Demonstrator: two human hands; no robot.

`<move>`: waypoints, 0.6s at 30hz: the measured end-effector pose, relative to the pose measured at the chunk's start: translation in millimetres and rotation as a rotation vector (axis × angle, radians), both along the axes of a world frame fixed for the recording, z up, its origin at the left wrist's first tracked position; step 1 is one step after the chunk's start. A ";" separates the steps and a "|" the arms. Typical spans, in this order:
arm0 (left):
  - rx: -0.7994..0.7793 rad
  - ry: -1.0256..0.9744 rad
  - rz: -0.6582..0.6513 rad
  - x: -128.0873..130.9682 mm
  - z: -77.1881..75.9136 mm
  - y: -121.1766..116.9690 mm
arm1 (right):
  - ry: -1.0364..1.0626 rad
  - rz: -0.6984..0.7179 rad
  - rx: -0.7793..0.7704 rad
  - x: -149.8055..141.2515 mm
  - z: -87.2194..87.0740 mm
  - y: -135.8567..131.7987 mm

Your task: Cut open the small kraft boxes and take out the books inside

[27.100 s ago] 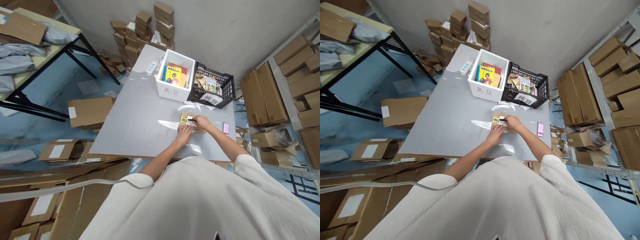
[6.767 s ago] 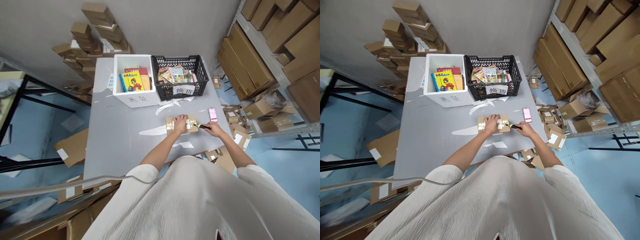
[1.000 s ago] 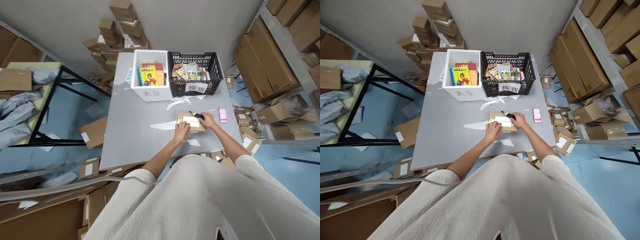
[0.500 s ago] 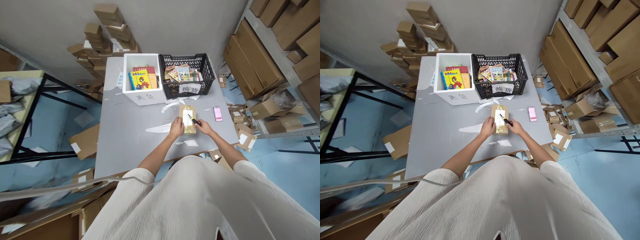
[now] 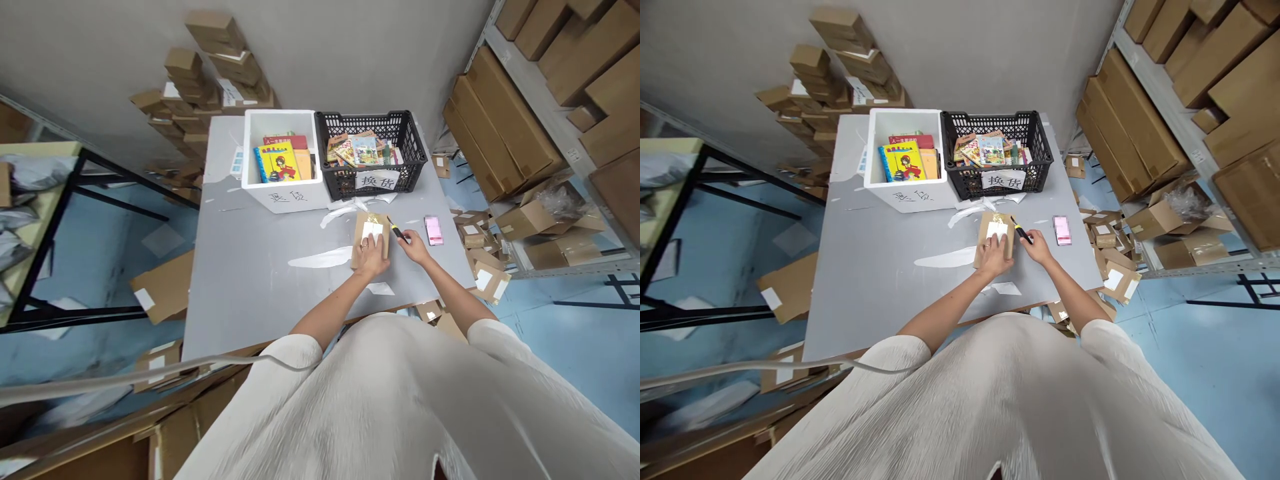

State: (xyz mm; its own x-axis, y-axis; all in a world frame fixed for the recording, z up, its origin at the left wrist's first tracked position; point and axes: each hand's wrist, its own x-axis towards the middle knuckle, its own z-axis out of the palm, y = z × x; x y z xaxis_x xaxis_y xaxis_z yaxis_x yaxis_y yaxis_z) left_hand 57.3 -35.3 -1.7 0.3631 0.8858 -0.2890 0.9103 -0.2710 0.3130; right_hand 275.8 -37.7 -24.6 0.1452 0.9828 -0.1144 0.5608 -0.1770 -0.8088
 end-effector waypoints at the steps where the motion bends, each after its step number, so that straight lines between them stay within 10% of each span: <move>1: -0.008 0.008 -0.038 -5.1 -0.2 2.0 | 0.006 -0.005 0.005 -0.2 0.5 0.5; 7: -0.007 -0.036 -0.377 -46.0 2.9 23.0 | 0.147 -0.061 -0.055 -9.2 3.0 1.2; 18: 0.105 -0.134 -0.340 -31.3 2.4 1.8 | 0.473 -0.087 -0.310 -17.0 13.0 -13.7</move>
State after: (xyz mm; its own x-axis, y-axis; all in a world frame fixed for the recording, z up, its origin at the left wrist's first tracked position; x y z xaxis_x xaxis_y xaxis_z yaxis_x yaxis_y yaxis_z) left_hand 26.0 -33.5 0.7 0.6700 0.7303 -0.1332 0.7154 -0.5875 0.3782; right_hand 258.8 -51.3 -11.6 0.0865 0.8796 -0.4678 0.1228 -0.4754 -0.8712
